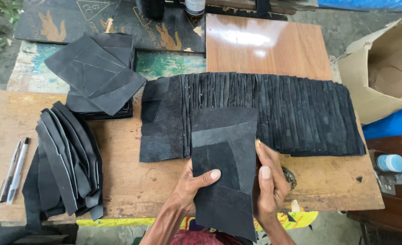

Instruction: The person applies a liquid adhesive from a small glass jar onto the edges of black rectangular material pieces using their fingers. They then fold the treated edges and place the finished pieces into a stack on the table. The process is repeated for multiple pieces.

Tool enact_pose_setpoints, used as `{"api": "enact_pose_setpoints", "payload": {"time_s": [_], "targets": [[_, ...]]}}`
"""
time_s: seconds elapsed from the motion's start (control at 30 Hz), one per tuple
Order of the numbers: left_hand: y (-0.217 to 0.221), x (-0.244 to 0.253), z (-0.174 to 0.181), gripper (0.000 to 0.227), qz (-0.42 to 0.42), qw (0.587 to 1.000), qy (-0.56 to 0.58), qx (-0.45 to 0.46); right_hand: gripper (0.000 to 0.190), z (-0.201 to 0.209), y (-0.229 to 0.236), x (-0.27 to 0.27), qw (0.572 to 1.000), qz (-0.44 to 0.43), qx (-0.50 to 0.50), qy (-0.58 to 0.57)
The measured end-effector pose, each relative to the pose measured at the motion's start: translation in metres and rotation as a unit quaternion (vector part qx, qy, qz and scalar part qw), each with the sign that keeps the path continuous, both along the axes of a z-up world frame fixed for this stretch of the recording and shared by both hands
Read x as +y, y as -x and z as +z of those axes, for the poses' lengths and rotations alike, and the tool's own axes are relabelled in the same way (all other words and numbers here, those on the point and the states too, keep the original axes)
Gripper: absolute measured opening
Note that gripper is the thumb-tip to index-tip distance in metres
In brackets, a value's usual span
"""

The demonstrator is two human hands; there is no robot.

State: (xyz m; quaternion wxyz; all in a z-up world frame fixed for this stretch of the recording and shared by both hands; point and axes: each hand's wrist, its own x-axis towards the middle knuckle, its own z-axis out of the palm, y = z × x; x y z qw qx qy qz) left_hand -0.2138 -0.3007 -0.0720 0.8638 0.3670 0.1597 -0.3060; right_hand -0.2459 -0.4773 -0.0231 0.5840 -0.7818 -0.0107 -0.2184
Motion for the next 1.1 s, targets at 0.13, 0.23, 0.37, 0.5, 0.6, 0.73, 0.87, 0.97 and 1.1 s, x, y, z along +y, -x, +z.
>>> {"api": "enact_pose_setpoints", "payload": {"time_s": [0.13, 0.23, 0.37, 0.5, 0.6, 0.73, 0.87, 0.97, 1.1], "targets": [[0.006, -0.001, -0.007, 0.055, -0.007, 0.999, 0.041, -0.005, 0.051, 0.004, -0.011, -0.005, 1.000, 0.001, 0.011, 0.003], [0.000, 0.005, -0.010, 0.055, -0.017, 0.995, -0.027, -0.098, 0.050, 0.011, -0.011, 0.000, 0.998, 0.007, -0.024, 0.051], [-0.003, 0.009, -0.007, 0.057, 0.010, 0.997, -0.026, -0.070, 0.047, 0.019, -0.001, 0.005, 0.989, 0.011, -0.062, 0.130], [-0.007, 0.005, -0.003, 0.061, 0.027, 0.999, -0.011, -0.040, 0.042, 0.020, -0.001, -0.001, 0.968, -0.009, -0.116, 0.222], [-0.008, 0.005, -0.003, 0.063, 0.030, 0.999, -0.013, -0.038, 0.038, 0.022, 0.000, -0.004, 0.947, -0.027, -0.145, 0.285], [-0.005, 0.007, -0.003, 0.065, 0.009, 0.999, 0.032, -0.041, 0.046, 0.023, -0.009, -0.013, 0.960, 0.003, -0.098, 0.264], [0.002, 0.003, -0.001, 0.066, -0.002, 0.997, 0.079, 0.008, 0.054, 0.016, -0.025, -0.017, 0.971, 0.010, -0.062, 0.232], [0.004, 0.001, 0.001, 0.069, -0.004, 0.997, 0.072, 0.035, 0.054, 0.013, -0.027, -0.020, 0.967, 0.005, -0.068, 0.245], [0.000, 0.001, 0.004, 0.073, 0.001, 0.998, 0.057, 0.036, 0.055, 0.012, -0.024, -0.020, 0.968, 0.001, -0.083, 0.238]]}}
